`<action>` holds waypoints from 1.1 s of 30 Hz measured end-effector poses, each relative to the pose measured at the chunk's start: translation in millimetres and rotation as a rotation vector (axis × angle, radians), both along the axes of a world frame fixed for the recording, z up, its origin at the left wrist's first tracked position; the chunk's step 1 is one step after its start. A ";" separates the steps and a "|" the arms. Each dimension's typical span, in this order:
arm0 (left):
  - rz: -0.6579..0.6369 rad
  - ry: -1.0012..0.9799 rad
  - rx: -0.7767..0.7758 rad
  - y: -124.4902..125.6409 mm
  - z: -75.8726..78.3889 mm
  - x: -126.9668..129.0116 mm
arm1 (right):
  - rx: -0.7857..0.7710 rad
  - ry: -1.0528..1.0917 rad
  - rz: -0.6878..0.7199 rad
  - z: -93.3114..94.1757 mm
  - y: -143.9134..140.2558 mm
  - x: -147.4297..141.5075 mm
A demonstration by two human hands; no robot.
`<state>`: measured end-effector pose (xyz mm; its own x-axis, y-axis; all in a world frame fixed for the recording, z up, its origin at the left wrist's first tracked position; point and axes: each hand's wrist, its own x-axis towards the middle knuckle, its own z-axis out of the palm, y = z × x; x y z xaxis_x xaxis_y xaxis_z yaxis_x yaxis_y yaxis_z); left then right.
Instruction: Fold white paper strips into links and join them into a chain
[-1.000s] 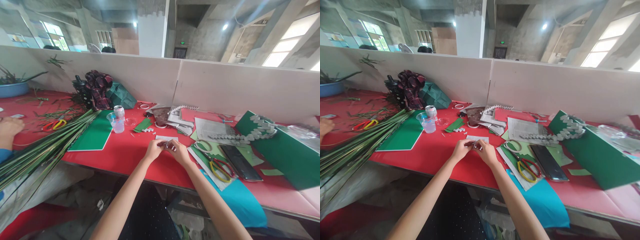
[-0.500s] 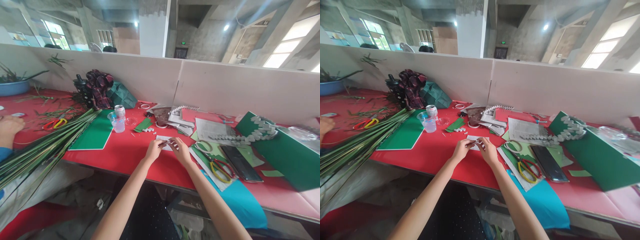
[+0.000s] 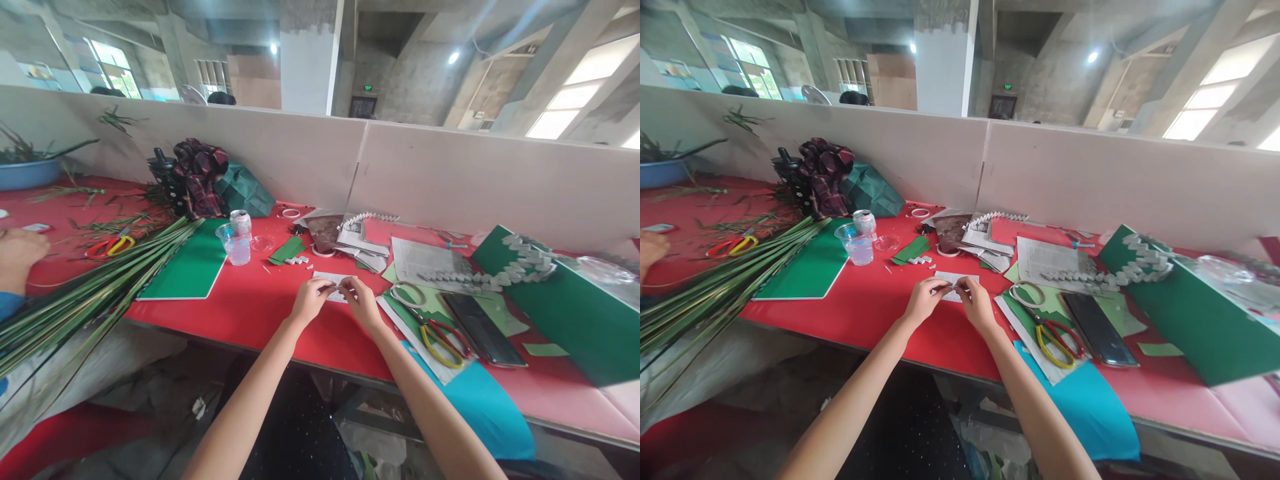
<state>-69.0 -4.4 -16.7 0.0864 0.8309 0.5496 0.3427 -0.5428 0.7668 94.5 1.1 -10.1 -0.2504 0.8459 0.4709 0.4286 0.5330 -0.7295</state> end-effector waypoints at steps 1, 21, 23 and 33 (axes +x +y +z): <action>0.006 0.006 0.002 -0.4 0.1 -0.3 | -0.004 0.009 0.008 0.1 -0.3 -0.4; -0.030 -0.045 -0.021 -5.0 5.2 0.8 | 0.030 0.018 0.028 -1.0 -0.2 0.2; -0.056 -0.095 -0.050 -5.4 6.5 -0.1 | 0.015 0.061 0.032 -1.6 -0.3 -0.2; -0.103 -0.111 -0.129 -3.6 7.1 0.0 | 0.090 -0.041 -0.001 -2.5 -1.1 4.0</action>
<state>-68.9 -8.0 -9.6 0.1196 0.8852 0.4496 0.2004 -0.4651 0.8623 98.5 0.1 -12.6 -0.2704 0.8007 0.5346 0.4575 0.5954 -0.6605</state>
